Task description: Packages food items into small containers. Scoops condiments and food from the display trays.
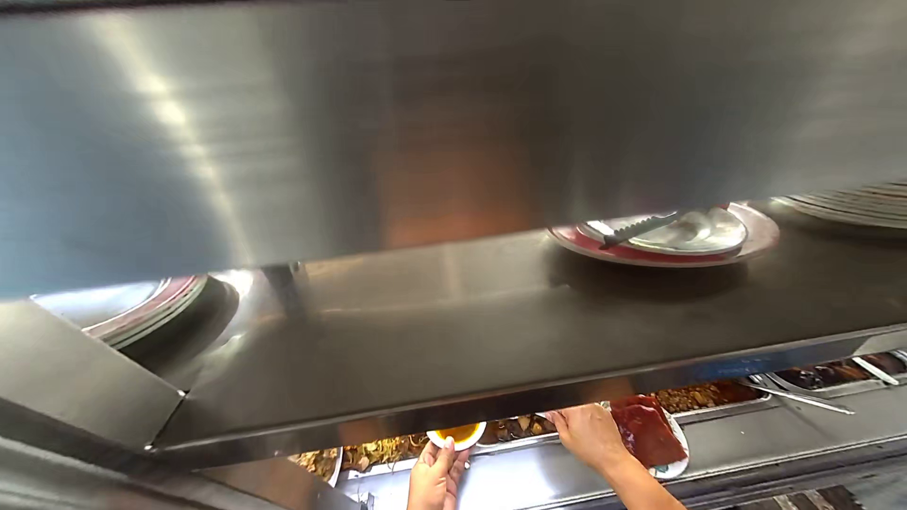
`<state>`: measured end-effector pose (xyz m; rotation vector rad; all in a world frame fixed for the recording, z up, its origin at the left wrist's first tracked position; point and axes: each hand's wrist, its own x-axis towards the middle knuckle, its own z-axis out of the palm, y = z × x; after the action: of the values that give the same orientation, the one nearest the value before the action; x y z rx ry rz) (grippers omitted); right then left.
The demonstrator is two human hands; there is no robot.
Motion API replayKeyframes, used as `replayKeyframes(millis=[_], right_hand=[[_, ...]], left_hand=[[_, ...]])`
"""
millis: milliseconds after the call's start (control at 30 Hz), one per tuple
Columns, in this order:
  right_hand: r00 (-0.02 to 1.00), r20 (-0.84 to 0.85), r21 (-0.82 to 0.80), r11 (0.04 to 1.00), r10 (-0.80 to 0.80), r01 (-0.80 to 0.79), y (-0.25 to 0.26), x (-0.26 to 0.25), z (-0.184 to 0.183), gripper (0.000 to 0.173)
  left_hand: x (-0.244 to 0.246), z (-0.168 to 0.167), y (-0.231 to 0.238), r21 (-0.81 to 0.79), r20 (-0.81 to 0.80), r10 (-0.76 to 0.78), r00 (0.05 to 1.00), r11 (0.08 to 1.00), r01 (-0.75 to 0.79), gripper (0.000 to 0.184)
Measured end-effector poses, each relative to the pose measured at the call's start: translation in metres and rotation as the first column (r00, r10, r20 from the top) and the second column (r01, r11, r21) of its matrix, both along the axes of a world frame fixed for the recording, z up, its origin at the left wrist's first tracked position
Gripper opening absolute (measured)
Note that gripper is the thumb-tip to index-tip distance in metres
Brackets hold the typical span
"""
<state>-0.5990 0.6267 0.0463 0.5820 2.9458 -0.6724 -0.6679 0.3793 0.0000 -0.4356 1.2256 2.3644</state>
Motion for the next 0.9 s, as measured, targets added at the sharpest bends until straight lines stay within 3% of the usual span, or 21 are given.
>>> replayKeyframes(millis=[133, 300, 333, 400, 433, 467, 500, 600, 667, 767, 800, 900], right_hand=[[0.972, 0.014, 0.057, 0.971, -0.233, 0.232, -0.001, -0.023, 0.000, 0.032], [0.897, 0.287, -0.020, 0.935, -0.335, 0.355, -0.021, -0.061, 0.043, 0.045], [0.897, 0.232, -0.007, 0.921, -0.377, 0.389, -0.026, -0.065, 0.033, 0.044], [0.814, -0.233, 0.110, 0.817, -0.532, 0.566, -0.028, -0.084, -0.049, 0.035], [0.887, 0.034, 0.057, 0.887, -0.460, 0.458, -0.018, -0.081, -0.041, 0.042], [0.897, 0.232, 0.020, 0.924, -0.376, 0.382, -0.009, -0.082, -0.034, 0.049], [0.891, 0.283, -0.014, 0.927, -0.355, 0.374, -0.006, -0.083, -0.032, 0.051], [0.860, 0.165, -0.121, 0.856, -0.483, 0.503, -0.014, -0.082, -0.025, 0.045], [0.882, 0.240, -0.212, 0.864, -0.407, 0.456, -0.005, -0.077, -0.021, 0.051], [0.915, 0.026, -0.266, 0.879, -0.404, 0.396, 0.023, -0.086, -0.087, 0.045], [0.923, 0.001, -0.275, 0.888, -0.384, 0.369, 0.026, -0.085, -0.088, 0.043], [0.943, 0.049, -0.261, 0.907, -0.329, 0.330, 0.015, -0.065, -0.035, 0.048]], left_hand=[[-0.003, 0.000, 0.000, -0.008, -0.003, -0.001, 1.000, 1.000, 0.001, 0.028], [-0.009, 0.004, 0.010, 0.008, -0.018, -0.011, 1.000, 1.000, 0.011, 0.029], [-0.010, 0.004, 0.012, 0.010, -0.020, -0.012, 1.000, 1.000, 0.012, 0.029], [-0.014, 0.004, 0.017, 0.000, -0.017, -0.013, 1.000, 1.000, 0.013, 0.028], [-0.016, 0.006, 0.020, -0.007, -0.014, -0.012, 1.000, 1.000, 0.012, 0.027], [-0.018, 0.007, 0.023, -0.014, -0.011, -0.009, 1.000, 1.000, 0.009, 0.026], [-0.020, 0.008, 0.026, -0.017, -0.010, -0.010, 1.000, 1.000, 0.010, 0.027], [-0.030, 0.005, 0.036, -0.001, -0.013, -0.008, 1.000, 1.000, 0.008, 0.025], [-0.034, 0.006, 0.044, 0.010, -0.013, -0.004, 1.000, 1.000, 0.004, 0.025], [-0.040, 0.008, 0.054, 0.001, -0.020, -0.007, 1.000, 1.000, 0.007, 0.024], [-0.042, 0.009, 0.057, -0.008, -0.022, -0.005, 1.000, 1.000, 0.004, 0.023], [-0.048, 0.008, 0.065, -0.035, -0.031, 0.005, 0.999, 0.999, -0.007, 0.025]])
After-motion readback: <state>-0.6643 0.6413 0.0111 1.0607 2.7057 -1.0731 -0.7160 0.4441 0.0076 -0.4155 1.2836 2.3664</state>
